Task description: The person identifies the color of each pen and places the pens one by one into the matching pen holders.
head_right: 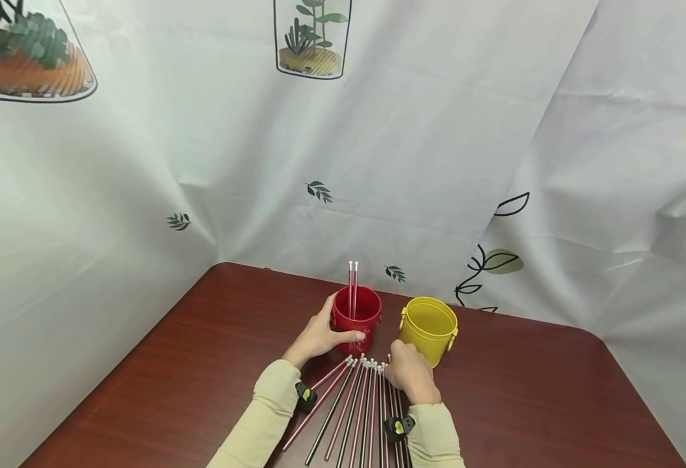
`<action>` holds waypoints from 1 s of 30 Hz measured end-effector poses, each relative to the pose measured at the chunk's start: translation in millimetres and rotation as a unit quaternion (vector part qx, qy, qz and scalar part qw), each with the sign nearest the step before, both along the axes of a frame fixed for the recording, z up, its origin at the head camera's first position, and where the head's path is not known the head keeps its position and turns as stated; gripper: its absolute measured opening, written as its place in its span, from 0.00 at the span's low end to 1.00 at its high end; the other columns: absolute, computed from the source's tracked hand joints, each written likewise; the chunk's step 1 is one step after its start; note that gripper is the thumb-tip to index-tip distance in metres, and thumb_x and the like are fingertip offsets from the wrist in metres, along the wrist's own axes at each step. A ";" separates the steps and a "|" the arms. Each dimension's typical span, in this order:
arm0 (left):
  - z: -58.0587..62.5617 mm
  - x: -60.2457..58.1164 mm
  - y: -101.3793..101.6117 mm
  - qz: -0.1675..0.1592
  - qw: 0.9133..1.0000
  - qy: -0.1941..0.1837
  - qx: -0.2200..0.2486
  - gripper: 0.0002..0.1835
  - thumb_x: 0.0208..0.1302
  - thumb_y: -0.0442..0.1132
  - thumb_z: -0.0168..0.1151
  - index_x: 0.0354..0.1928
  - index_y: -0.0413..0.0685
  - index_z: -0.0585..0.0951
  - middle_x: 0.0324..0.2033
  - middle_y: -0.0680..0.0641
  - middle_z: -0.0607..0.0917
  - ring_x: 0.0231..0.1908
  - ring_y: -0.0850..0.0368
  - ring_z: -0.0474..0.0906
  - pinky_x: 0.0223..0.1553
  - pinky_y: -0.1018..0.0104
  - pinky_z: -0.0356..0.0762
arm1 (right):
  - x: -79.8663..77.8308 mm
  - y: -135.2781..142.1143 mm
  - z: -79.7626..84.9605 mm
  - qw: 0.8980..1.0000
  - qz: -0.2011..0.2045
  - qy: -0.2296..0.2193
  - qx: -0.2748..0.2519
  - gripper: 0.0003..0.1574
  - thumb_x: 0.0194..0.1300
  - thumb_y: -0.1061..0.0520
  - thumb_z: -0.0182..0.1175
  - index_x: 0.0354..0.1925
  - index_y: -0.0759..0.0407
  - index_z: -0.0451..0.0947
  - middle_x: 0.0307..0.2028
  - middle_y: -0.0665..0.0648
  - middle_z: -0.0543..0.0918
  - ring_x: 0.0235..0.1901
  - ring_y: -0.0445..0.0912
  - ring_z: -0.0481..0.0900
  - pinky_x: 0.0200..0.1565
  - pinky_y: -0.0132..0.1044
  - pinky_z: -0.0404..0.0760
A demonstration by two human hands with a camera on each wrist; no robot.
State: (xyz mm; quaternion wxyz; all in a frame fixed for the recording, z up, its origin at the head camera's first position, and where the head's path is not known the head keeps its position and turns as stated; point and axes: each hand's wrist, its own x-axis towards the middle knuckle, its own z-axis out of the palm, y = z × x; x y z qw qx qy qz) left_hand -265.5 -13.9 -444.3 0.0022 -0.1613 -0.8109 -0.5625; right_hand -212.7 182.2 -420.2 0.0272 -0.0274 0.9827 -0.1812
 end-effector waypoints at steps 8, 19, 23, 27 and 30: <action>0.6 0.6 1.0 -0.001 1.000 -0.002 -0.002 0.49 0.45 0.51 0.72 0.67 0.63 0.54 0.59 0.52 0.70 0.56 0.53 0.68 0.51 0.54 0.74 | -1.1 -0.1 -5.4 1.000 -0.009 -0.006 -0.011 0.09 0.45 0.65 0.61 0.20 0.60 0.69 0.14 0.54 0.67 0.15 0.46 0.67 0.18 0.35 0.65; 2.1 1.7 0.1 0.000 1.000 -0.007 0.004 0.49 0.44 0.51 0.72 0.67 0.63 0.54 0.59 0.53 0.70 0.56 0.53 0.67 0.50 0.54 0.75 | -1.4 -5.3 -7.0 0.998 -0.042 -0.009 -0.041 0.09 0.44 0.65 0.64 0.20 0.62 0.71 0.14 0.55 0.69 0.15 0.46 0.68 0.18 0.34 0.65; 1.8 1.8 -0.3 -0.001 1.000 -0.005 0.004 0.49 0.44 0.51 0.72 0.67 0.63 0.54 0.58 0.53 0.70 0.56 0.53 0.67 0.49 0.55 0.75 | -1.7 -7.0 -7.8 0.997 -0.051 -0.012 -0.054 0.11 0.44 0.65 0.65 0.17 0.61 0.71 0.12 0.53 0.67 0.14 0.45 0.66 0.17 0.33 0.64; 0.8 1.4 -0.2 -0.001 1.000 -0.002 0.004 0.49 0.44 0.51 0.72 0.67 0.63 0.54 0.58 0.52 0.71 0.56 0.53 0.68 0.49 0.55 0.75 | -2.5 -8.6 -7.7 0.996 -0.050 -0.006 -0.068 0.15 0.45 0.64 0.64 0.11 0.58 0.68 0.09 0.50 0.62 0.11 0.43 0.63 0.15 0.31 0.60; 0.3 1.1 0.2 -0.002 1.000 -0.001 0.003 0.49 0.44 0.52 0.72 0.67 0.64 0.55 0.58 0.53 0.71 0.56 0.53 0.68 0.49 0.55 0.75 | -2.5 -10.0 -5.6 0.995 -0.053 -0.005 -0.082 0.19 0.47 0.62 0.64 0.09 0.56 0.66 0.08 0.49 0.60 0.10 0.42 0.60 0.14 0.30 0.58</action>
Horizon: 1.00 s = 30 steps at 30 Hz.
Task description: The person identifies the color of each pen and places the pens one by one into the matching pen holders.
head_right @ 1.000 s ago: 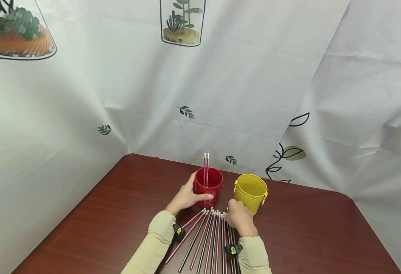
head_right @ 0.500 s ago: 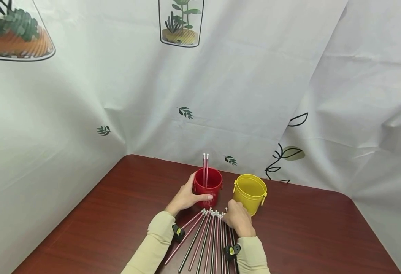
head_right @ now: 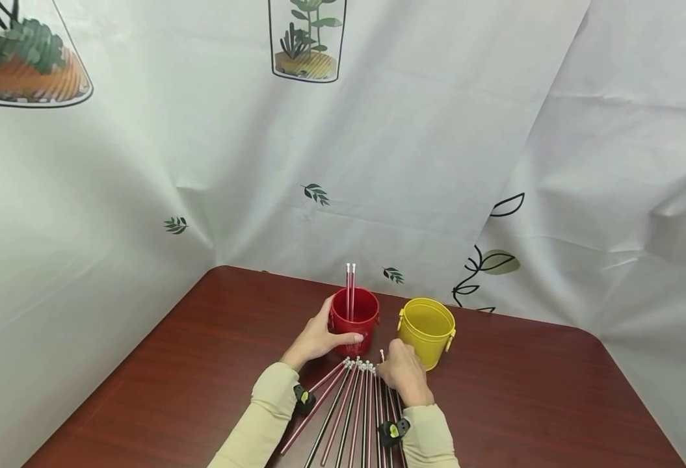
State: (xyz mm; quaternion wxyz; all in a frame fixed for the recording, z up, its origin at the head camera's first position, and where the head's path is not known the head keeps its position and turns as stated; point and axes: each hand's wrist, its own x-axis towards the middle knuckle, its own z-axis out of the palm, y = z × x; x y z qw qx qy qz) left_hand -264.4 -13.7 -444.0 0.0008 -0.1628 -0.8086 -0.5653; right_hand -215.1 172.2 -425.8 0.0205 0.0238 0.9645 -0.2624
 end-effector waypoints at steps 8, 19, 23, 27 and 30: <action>0.6 0.9 0.6 0.007 1.000 -0.002 -0.004 0.49 0.43 0.53 0.72 0.67 0.65 0.55 0.58 0.53 0.71 0.55 0.53 0.68 0.50 0.54 0.75 | 2.8 -0.6 19.6 1.000 0.005 0.010 -0.024 0.12 0.48 0.60 0.66 0.18 0.59 0.71 0.16 0.53 0.69 0.18 0.45 0.68 0.20 0.34 0.67; -0.7 1.8 0.7 0.002 1.000 0.005 -0.003 0.49 0.43 0.52 0.73 0.67 0.64 0.55 0.57 0.54 0.72 0.54 0.55 0.69 0.48 0.57 0.76 | 14.8 -3.2 37.6 0.995 0.013 0.038 -0.086 0.08 0.50 0.62 0.63 0.30 0.60 0.73 0.17 0.53 0.70 0.18 0.44 0.67 0.21 0.33 0.69; -1.7 1.8 0.7 -0.002 1.000 0.009 -0.003 0.49 0.43 0.52 0.73 0.67 0.64 0.55 0.57 0.54 0.72 0.54 0.54 0.69 0.48 0.57 0.76 | 15.5 -3.0 38.3 0.994 0.013 0.053 -0.097 0.08 0.49 0.63 0.62 0.30 0.60 0.73 0.17 0.53 0.70 0.18 0.44 0.67 0.20 0.33 0.69; -1.5 1.4 -1.1 0.002 1.000 0.008 0.001 0.49 0.43 0.52 0.73 0.67 0.64 0.55 0.57 0.53 0.72 0.54 0.54 0.69 0.48 0.56 0.76 | 13.4 -3.8 38.9 0.992 0.012 0.066 -0.104 0.08 0.49 0.63 0.61 0.31 0.60 0.74 0.18 0.53 0.71 0.18 0.43 0.68 0.20 0.33 0.69; -2.0 2.0 -0.7 0.003 1.000 0.002 0.000 0.49 0.43 0.52 0.73 0.67 0.66 0.55 0.57 0.54 0.72 0.54 0.54 0.69 0.48 0.57 0.76 | 13.8 -2.8 39.2 0.992 0.007 0.070 -0.103 0.08 0.48 0.64 0.61 0.31 0.60 0.74 0.19 0.53 0.71 0.19 0.43 0.68 0.20 0.33 0.68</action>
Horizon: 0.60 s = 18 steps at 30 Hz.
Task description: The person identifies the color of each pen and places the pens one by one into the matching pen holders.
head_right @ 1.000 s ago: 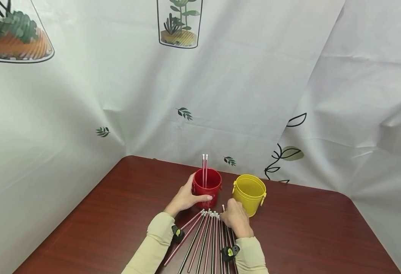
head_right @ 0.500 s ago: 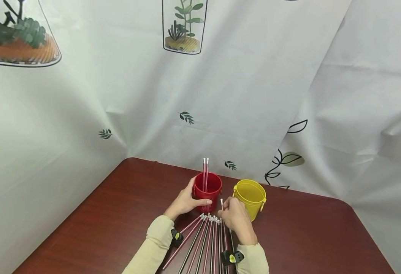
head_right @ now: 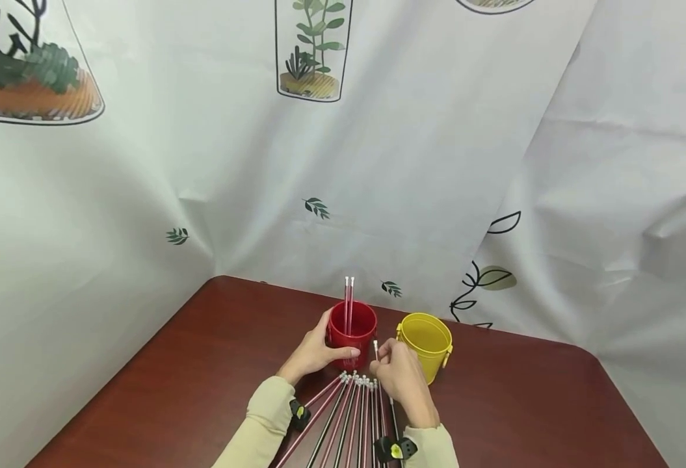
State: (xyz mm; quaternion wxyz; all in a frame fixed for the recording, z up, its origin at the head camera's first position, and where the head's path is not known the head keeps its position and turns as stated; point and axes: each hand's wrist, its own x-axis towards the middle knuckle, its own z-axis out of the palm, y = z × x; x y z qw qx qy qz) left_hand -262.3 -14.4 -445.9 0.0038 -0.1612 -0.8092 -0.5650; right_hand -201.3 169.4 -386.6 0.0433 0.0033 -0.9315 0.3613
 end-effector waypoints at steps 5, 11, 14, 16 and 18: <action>-0.4 1.9 0.9 0.001 1.000 -0.001 0.000 0.49 0.43 0.53 0.72 0.67 0.67 0.54 0.57 0.54 0.71 0.55 0.54 0.68 0.49 0.56 0.76 | 1.0 2.1 0.1 1.000 -0.004 0.011 -0.002 0.09 0.47 0.64 0.62 0.31 0.60 0.74 0.21 0.52 0.72 0.20 0.43 0.68 0.22 0.33 0.69; -2.1 0.3 -0.4 0.010 1.000 -0.002 -0.002 0.50 0.42 0.55 0.72 0.67 0.66 0.54 0.58 0.53 0.71 0.55 0.53 0.68 0.50 0.54 0.75 | -0.7 4.9 3.2 1.000 0.002 0.022 -0.014 0.08 0.48 0.65 0.61 0.31 0.61 0.74 0.21 0.53 0.73 0.21 0.43 0.68 0.23 0.33 0.70; -2.7 -1.2 -2.1 0.009 1.000 0.000 -0.005 0.50 0.42 0.55 0.72 0.67 0.65 0.54 0.58 0.53 0.71 0.55 0.52 0.68 0.50 0.54 0.75 | -0.9 5.7 3.4 1.000 -0.001 0.025 -0.018 0.09 0.48 0.65 0.61 0.32 0.61 0.74 0.22 0.53 0.73 0.21 0.43 0.69 0.23 0.33 0.70; -3.0 -2.1 -2.1 0.006 1.000 0.002 -0.009 0.50 0.43 0.55 0.72 0.67 0.66 0.54 0.58 0.53 0.71 0.55 0.52 0.68 0.49 0.54 0.75 | -0.5 6.4 3.4 0.999 -0.005 0.031 -0.018 0.09 0.49 0.65 0.61 0.32 0.61 0.74 0.22 0.53 0.74 0.22 0.43 0.69 0.24 0.32 0.71; -3.4 -2.8 -1.7 -0.001 1.000 0.006 -0.006 0.50 0.43 0.54 0.72 0.67 0.64 0.54 0.58 0.52 0.71 0.56 0.51 0.68 0.49 0.54 0.75 | -0.1 7.1 3.2 0.999 -0.009 0.042 -0.015 0.09 0.48 0.64 0.62 0.32 0.60 0.74 0.23 0.52 0.74 0.23 0.43 0.69 0.25 0.32 0.71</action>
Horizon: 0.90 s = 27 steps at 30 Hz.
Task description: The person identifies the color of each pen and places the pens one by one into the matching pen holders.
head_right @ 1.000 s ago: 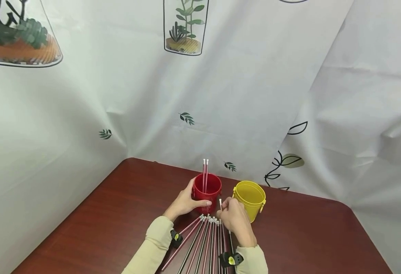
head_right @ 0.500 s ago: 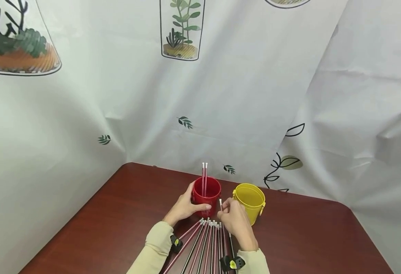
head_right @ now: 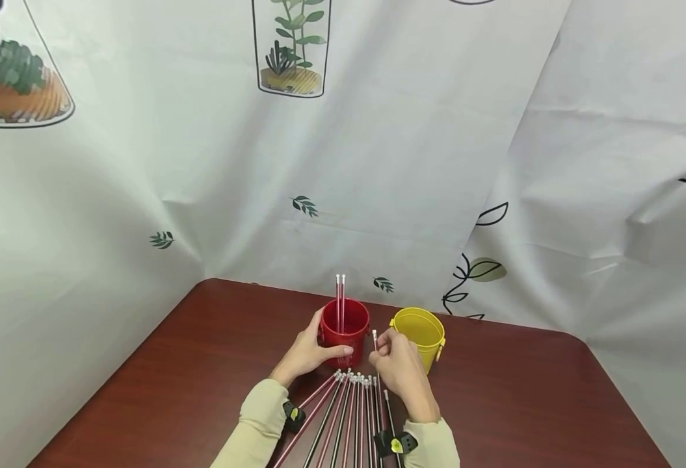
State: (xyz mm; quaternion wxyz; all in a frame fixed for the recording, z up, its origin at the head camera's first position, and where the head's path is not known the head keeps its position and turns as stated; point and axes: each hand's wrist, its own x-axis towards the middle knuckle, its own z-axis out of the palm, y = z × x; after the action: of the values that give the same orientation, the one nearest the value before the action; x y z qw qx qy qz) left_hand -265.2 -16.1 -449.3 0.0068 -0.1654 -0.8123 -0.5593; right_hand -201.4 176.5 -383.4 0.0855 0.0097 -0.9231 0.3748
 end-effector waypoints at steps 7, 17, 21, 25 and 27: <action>0.4 2.7 -1.8 0.003 1.000 -0.004 0.011 0.49 0.44 0.53 0.72 0.67 0.63 0.54 0.58 0.51 0.71 0.56 0.50 0.68 0.50 0.51 0.74 | 2.1 -0.4 3.9 0.998 -0.001 0.057 0.000 0.08 0.47 0.65 0.60 0.30 0.59 0.75 0.23 0.51 0.75 0.25 0.42 0.71 0.28 0.31 0.72; 3.7 4.6 -1.2 0.007 1.000 0.000 0.012 0.49 0.45 0.52 0.72 0.67 0.62 0.54 0.59 0.50 0.71 0.56 0.49 0.68 0.50 0.51 0.74 | 2.7 -1.3 10.9 0.995 0.000 0.102 -0.020 0.09 0.51 0.64 0.62 0.33 0.59 0.76 0.25 0.52 0.77 0.27 0.43 0.74 0.28 0.28 0.76; 3.1 3.7 -0.5 0.007 1.000 0.006 0.007 0.49 0.44 0.52 0.72 0.67 0.61 0.54 0.58 0.50 0.71 0.56 0.50 0.69 0.51 0.51 0.74 | 4.2 -2.0 12.4 0.993 0.008 0.116 -0.028 0.09 0.52 0.64 0.63 0.34 0.59 0.76 0.27 0.52 0.78 0.29 0.43 0.75 0.31 0.28 0.78; 0.3 2.8 0.3 0.002 1.000 0.004 -0.003 0.50 0.44 0.53 0.72 0.67 0.62 0.54 0.58 0.51 0.71 0.56 0.51 0.69 0.51 0.52 0.74 | 6.8 -0.3 11.6 0.992 0.003 0.118 -0.037 0.09 0.53 0.63 0.63 0.35 0.58 0.76 0.27 0.51 0.78 0.30 0.43 0.76 0.32 0.28 0.78; 1.1 2.4 -0.3 0.000 1.000 0.007 -0.004 0.49 0.45 0.53 0.72 0.68 0.61 0.54 0.58 0.51 0.71 0.56 0.51 0.69 0.51 0.52 0.74 | 7.0 0.3 12.9 0.991 0.005 0.128 -0.043 0.09 0.53 0.63 0.63 0.36 0.59 0.76 0.28 0.51 0.78 0.31 0.43 0.77 0.32 0.28 0.78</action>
State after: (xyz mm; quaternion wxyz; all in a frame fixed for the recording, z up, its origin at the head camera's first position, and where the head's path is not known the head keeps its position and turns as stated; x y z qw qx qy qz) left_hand -262.8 -16.4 -448.2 0.0114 -0.1691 -0.8142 -0.5552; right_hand -194.4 176.7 -370.4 0.2015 0.0583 -0.8874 0.4105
